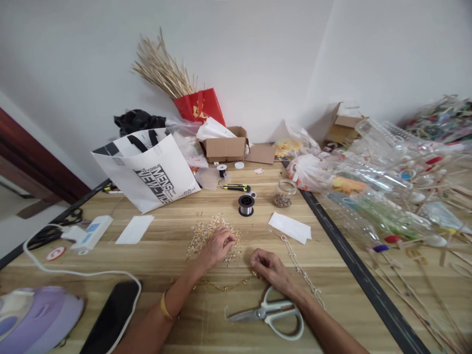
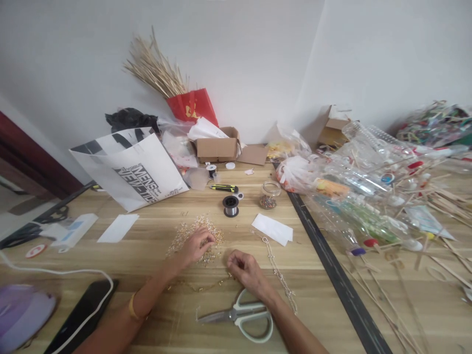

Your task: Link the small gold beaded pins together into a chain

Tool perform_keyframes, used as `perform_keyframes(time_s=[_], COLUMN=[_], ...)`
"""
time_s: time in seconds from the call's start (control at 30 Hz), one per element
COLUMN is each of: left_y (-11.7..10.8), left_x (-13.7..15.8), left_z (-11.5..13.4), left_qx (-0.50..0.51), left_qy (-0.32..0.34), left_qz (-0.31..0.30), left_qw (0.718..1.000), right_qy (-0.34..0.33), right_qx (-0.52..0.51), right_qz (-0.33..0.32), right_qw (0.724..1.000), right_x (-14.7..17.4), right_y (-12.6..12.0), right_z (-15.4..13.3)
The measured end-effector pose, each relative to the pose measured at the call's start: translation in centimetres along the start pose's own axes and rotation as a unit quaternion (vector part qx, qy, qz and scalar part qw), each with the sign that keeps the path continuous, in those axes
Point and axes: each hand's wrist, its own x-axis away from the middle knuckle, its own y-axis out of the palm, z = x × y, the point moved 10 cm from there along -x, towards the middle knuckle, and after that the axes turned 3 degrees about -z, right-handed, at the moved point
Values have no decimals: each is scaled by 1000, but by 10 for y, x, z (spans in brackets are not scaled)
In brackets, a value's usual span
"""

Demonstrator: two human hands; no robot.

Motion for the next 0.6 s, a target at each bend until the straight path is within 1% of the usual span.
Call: perform_keyframes(time_s=[0.1,0.17,0.27,0.33,0.4,0.6], left_y=[6,14,27,32,36,46], left_x=[9,16,24,28,31,33], left_z=[-7,-10,-7,-6,-6,-7], left_qx=[84,158,251,290,309,323], left_qy=[-77,-134,-181,-200,-213,-225], left_qz=[19,15,8,13,22,33], left_qw=[993,978,951,936,926,919], right_qy=[-5,-8,-8,-10,-14,-25], right_qx=[5,9,9,8,10,21], right_qz=[-3,-3,-9,-15,-20,-24], right_qw=[1000,1000,1000,1000,1000,999], right_x=[0,1,1,1,2,2], right_y=[0,0,1,2,3,3], right_z=[-2,-3,-4,-5,-7,-8])
